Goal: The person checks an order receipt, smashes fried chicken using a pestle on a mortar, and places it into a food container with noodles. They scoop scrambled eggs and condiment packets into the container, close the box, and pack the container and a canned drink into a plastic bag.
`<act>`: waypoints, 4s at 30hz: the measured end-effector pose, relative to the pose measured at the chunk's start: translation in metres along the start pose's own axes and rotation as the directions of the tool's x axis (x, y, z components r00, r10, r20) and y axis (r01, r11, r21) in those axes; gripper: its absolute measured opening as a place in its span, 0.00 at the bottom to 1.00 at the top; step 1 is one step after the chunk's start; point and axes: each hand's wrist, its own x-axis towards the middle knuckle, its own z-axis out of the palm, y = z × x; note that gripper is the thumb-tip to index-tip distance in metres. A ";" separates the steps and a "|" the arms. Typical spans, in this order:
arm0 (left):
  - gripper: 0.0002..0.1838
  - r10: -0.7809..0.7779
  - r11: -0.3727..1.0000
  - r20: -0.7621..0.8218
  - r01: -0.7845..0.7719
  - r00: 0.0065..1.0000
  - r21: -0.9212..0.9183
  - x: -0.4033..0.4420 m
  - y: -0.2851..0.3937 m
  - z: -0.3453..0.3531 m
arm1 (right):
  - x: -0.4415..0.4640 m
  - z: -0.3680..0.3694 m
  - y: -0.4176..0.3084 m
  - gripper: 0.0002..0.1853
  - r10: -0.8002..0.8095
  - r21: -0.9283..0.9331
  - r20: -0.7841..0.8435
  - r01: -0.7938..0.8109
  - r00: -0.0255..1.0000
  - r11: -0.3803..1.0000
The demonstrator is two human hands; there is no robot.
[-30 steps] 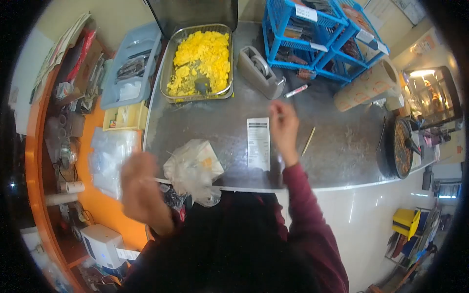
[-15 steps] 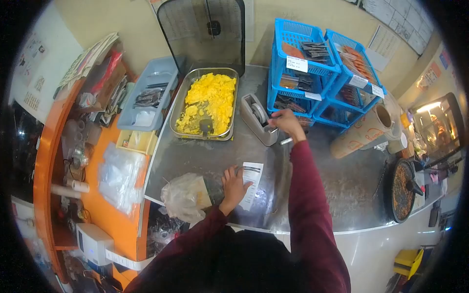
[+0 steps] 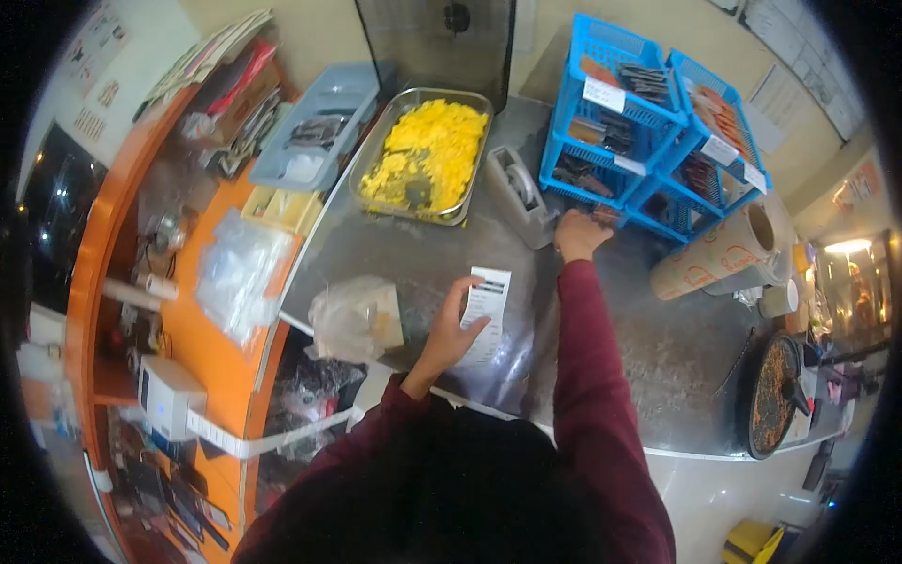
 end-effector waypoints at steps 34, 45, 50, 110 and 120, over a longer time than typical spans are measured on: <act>0.37 -0.403 0.765 -0.365 0.090 0.839 -0.638 -0.154 -0.027 -0.207 | -0.257 -0.020 -0.326 0.07 -0.753 -0.025 -0.035 0.753 0.657 0.658; 0.38 -0.333 0.806 -0.310 0.098 0.890 -0.584 -0.153 -0.062 -0.203 | -0.234 -0.036 -0.354 0.36 -0.395 -0.118 0.578 0.552 0.714 0.825; 0.38 -0.322 0.823 -0.310 0.102 0.895 -0.559 -0.151 -0.065 -0.201 | -0.225 -0.052 -0.352 0.32 -0.241 -0.090 0.715 0.429 0.656 0.899; 0.22 -0.512 0.760 -0.810 -0.288 0.285 -0.582 -0.422 0.039 -0.180 | -0.504 0.081 -0.301 0.32 -0.669 0.758 0.354 -0.219 -0.654 0.615; 0.21 -0.401 0.811 -0.864 -0.319 0.305 -0.490 -0.421 0.085 -0.116 | -0.497 0.030 -0.197 0.30 -0.879 0.934 0.113 -0.253 -0.464 0.254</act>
